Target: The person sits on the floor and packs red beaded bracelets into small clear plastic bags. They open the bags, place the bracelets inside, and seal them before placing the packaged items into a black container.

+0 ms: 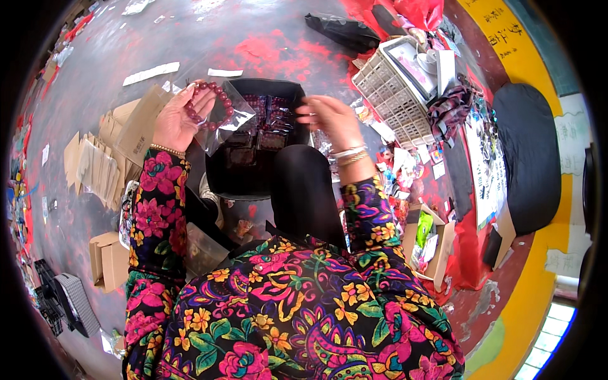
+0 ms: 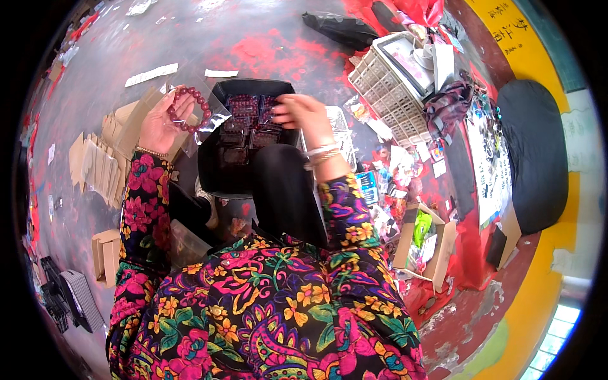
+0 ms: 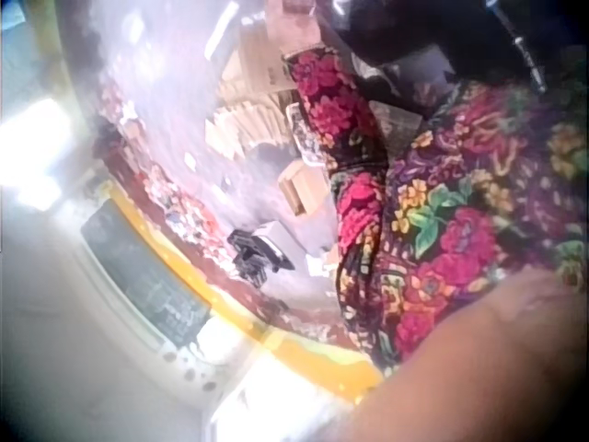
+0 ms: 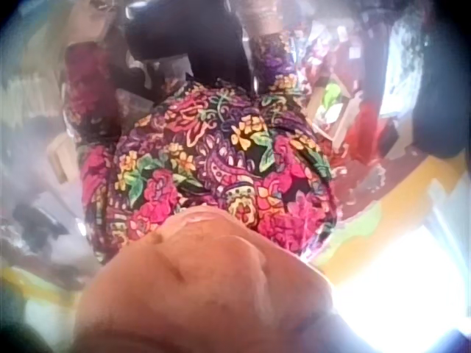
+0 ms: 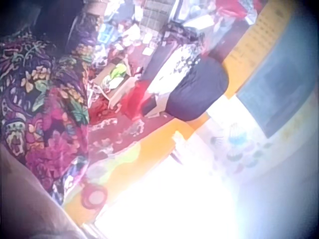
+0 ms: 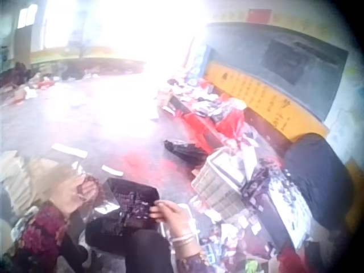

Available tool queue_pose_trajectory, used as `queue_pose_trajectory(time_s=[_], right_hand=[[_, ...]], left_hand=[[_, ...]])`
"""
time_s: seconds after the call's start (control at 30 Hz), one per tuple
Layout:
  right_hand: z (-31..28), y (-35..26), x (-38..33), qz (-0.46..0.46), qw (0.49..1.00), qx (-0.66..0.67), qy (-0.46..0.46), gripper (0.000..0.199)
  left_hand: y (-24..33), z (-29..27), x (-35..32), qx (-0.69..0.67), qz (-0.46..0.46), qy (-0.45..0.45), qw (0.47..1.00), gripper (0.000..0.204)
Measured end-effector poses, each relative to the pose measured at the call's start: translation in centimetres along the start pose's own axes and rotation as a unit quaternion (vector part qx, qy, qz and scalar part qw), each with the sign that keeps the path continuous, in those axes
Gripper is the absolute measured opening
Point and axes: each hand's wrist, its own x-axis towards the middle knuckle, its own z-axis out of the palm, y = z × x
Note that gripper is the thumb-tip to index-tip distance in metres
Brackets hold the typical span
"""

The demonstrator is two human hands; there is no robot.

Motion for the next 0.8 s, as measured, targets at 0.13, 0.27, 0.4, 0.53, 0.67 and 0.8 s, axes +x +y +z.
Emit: queue_pose_trajectory(time_s=[0.13, 0.27, 0.4, 0.53, 0.67, 0.8], right_hand=[[-13.7, 9.7, 0.9, 0.113, 0.969, 0.058, 0.210, 0.026], [-21.0, 19.4, -0.3, 0.244, 0.906, 0.102, 0.329, 0.021], [-20.8, 24.3, -0.3, 0.291, 0.884, 0.145, 0.335, 0.021], [-19.3, 26.4, 2.8, 0.294, 0.875, 0.134, 0.360, 0.023], [-16.4, 25.4, 4.6, 0.348, 0.858, 0.168, 0.340, 0.024], [-16.0, 24.5, 5.0, 0.345, 0.862, 0.152, 0.338, 0.015]], left_hand=[[-0.3, -0.7, 0.1, -0.006, -0.015, 0.038, 0.999, 0.029], [0.0, 0.1, -0.4, 0.011, -0.012, 0.056, 0.998, 0.031], [-0.3, 1.1, -0.6, 0.029, -0.020, 0.048, 0.998, 0.033], [-0.4, 2.0, -0.7, 0.049, -0.021, 0.042, 0.998, 0.034], [-0.2, 2.2, -0.8, 0.057, -0.027, 0.042, 0.997, 0.035], [-0.4, 3.5, -0.6, 0.054, -0.045, 0.039, 0.997, 0.036]])
